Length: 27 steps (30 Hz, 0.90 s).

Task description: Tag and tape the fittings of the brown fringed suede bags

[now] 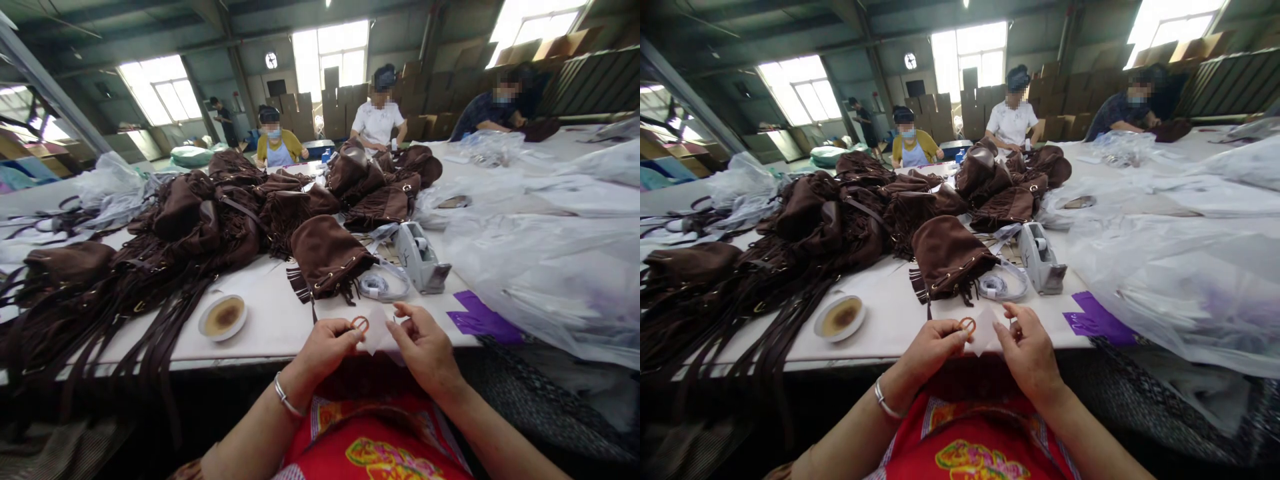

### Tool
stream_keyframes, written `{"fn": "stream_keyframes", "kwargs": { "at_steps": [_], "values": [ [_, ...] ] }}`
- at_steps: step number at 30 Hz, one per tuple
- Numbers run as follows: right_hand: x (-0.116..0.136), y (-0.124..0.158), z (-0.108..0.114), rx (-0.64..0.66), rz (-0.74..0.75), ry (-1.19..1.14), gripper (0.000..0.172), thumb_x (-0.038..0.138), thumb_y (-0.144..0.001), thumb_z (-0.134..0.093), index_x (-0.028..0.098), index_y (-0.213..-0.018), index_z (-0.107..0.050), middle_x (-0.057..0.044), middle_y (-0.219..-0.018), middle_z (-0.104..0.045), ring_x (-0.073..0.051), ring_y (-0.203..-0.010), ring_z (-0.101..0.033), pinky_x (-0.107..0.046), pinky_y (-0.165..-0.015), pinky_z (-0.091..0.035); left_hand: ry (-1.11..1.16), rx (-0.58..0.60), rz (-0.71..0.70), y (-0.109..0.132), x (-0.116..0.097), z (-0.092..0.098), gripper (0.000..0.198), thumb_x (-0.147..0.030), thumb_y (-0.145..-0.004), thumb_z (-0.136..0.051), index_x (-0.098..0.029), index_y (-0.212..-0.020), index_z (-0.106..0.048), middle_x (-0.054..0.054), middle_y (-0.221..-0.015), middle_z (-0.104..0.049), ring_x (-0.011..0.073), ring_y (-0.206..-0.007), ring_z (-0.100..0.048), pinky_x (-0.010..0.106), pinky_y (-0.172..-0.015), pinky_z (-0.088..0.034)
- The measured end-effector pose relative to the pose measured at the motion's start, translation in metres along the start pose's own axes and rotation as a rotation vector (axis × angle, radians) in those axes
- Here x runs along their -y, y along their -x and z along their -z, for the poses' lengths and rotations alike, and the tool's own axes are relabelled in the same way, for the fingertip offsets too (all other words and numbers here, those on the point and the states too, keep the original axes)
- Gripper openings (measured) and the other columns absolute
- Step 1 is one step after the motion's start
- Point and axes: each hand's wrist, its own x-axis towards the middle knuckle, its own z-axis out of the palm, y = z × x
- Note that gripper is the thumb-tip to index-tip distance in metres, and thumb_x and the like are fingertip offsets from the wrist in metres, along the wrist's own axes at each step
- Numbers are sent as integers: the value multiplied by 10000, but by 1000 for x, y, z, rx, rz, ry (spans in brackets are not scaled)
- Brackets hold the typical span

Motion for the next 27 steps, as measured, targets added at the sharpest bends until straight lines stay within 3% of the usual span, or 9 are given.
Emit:
{"fn": "stream_keyframes", "kwargs": {
  "at_steps": [2, 3, 5, 7, 8, 12, 18, 22, 27],
  "values": [
    [-2, 11, 4, -6, -103, -43, 413, 550, -843, -612, 208, -1073, -648, -58, -881, -668, -176, -658, -565, -306, -632, -475, 17, -40, 13, -1, 1, 2, 449, -553, -792, -674, -107, -775, -715, 0, -595, -552, 93, -543, -453, 214, -541, -366],
    [-3, 19, 4, 83, -165, -96, 409, 591, -845, -594, 203, -950, -667, -41, -772, -646, -169, -624, -549, -293, -593, -456, 9, -54, 5, -2, 1, 3, 436, -540, -791, -677, -106, -774, -717, 5, -598, -563, 95, -548, -462, 213, -536, -356],
    [-4, 34, -1, 415, -324, -281, 518, 688, -847, -525, 191, -772, -653, -12, -607, -569, -142, -518, -486, -266, -482, -383, -5, -67, -16, -3, 1, 3, 405, -509, -793, -681, -106, -760, -711, 11, -609, -575, 97, -555, -473, 212, -532, -345],
    [-4, 46, -10, 702, -482, -537, 594, 743, -842, -480, 180, -821, -668, -19, -656, -595, -112, -470, -440, -242, -429, -325, -1, -61, -26, -2, 0, -1, 381, -489, -797, -683, -111, -754, -700, 6, -612, -569, 96, -553, -470, 214, -532, -342],
    [-3, 48, -14, 749, -550, -664, 606, 751, -841, -472, 182, -888, -677, -28, -718, -620, -104, -476, -440, -234, -429, -323, 6, -42, -28, -2, -1, -4, 376, -487, -803, -679, -114, -759, -696, 4, -616, -571, 97, -554, -474, 216, -538, -347],
    [0, 34, -20, 551, -625, -903, 499, 673, -830, -574, 191, -889, -691, 3, -683, -586, -96, -516, -412, -225, -483, -344, -40, 25, -53, 2, -5, -13, 395, -508, -822, -664, -121, -742, -686, 8, -628, -583, 107, -584, -492, 226, -574, -366],
    [10, 4, -2, 553, -503, -579, 408, 571, -691, -754, 167, -693, -696, 6, -594, -593, -132, -552, -474, -258, -534, -359, -146, -2, -68, 6, -3, -12, 396, -500, -839, -645, -113, -794, -718, 13, -638, -596, 110, -591, -482, 228, -562, -347],
    [5, 0, -6, 296, -475, -461, 434, 566, -663, -776, 172, -568, -621, 25, -514, -521, -120, -512, -433, -264, -513, -327, -218, -34, -79, 7, -3, -11, 369, -467, -855, -619, -118, -847, -738, 28, -669, -640, 112, -594, -495, 228, -556, -343],
    [-2, -3, -16, 112, -533, -731, 397, 503, -633, -836, 169, -658, -622, 32, -541, -513, -102, -487, -411, -249, -461, -308, -182, -26, -15, 7, -1, -12, 318, -404, -850, -593, -116, -835, -727, 59, -703, -693, 141, -623, -599, 231, -585, -403]
  ]
}}
